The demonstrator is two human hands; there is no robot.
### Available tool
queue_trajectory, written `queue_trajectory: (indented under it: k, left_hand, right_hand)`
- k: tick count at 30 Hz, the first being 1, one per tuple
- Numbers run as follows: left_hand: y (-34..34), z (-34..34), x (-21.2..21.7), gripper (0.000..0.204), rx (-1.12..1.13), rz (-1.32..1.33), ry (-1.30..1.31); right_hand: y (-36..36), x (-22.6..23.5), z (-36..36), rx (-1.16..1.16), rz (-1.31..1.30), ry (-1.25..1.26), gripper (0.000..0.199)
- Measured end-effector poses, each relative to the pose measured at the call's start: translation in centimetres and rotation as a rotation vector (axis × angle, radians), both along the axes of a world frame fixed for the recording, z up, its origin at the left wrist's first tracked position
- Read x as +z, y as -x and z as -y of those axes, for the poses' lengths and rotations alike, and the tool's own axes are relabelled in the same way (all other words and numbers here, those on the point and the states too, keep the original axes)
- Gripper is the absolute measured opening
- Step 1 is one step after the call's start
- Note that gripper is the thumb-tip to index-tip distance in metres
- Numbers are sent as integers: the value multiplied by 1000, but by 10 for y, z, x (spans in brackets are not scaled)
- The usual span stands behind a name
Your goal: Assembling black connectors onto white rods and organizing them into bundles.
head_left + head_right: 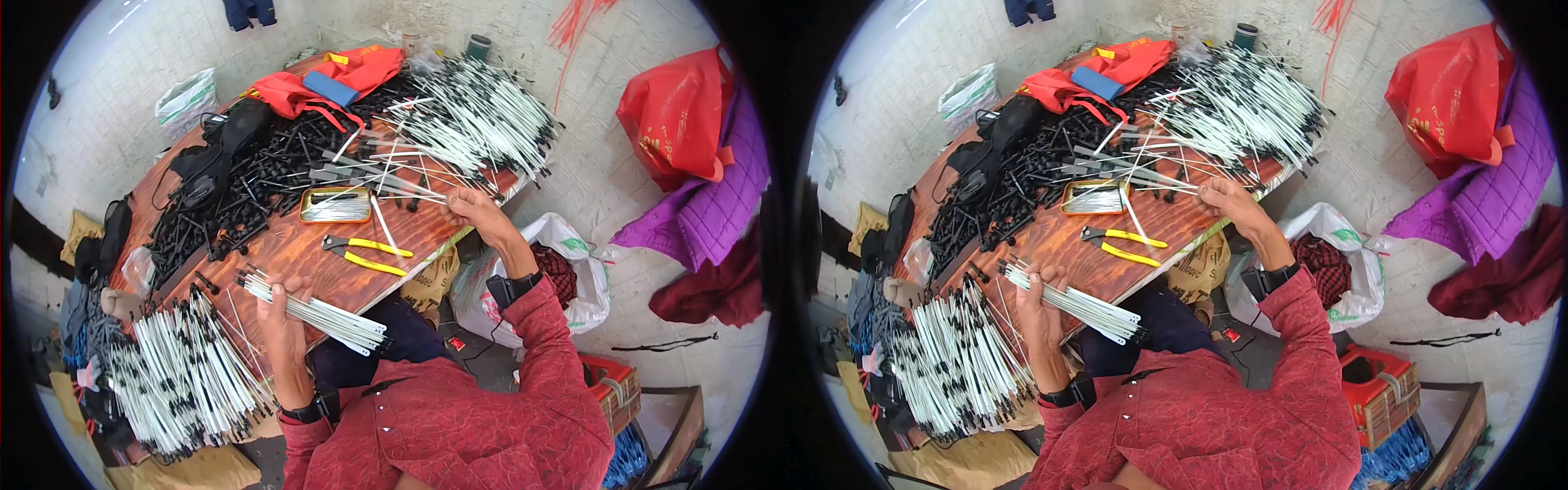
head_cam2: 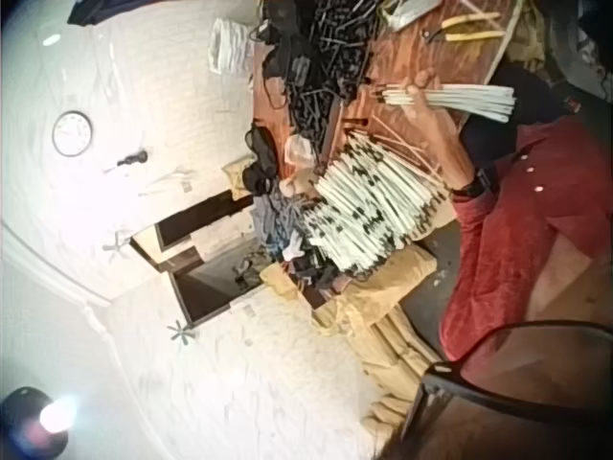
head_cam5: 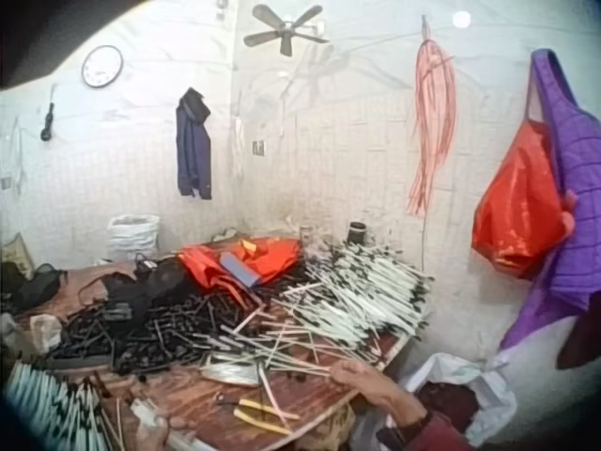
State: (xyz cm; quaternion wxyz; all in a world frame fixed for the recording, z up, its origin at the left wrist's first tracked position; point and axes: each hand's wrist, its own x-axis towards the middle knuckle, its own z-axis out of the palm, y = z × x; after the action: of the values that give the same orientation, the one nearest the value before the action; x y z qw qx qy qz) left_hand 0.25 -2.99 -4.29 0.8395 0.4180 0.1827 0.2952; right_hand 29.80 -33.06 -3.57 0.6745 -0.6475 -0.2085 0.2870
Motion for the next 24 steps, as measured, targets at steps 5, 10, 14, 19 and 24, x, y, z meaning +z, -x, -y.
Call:
queue_trajectory:
  k: [5,10,14,19,24]
  left_hand:
    - [-5,5,5,28,7,11,25]
    - [-7,8,6,35,6,4,32]
    - [-5,12,18,26,66,-19,81]
    - [-7,12,19,24,92,14,92]
    - [-9,9,6,19,72,130,154]
  right_hand:
    - [38,8,-30,280,97,41,28]
    - [95,-5,-66,306,157,35,25]
    - [121,1,-73,317,264,59,21]
    - [150,-2,-75,365,90,56,20]
    - [175,-13,-82,427,-151,87,21]
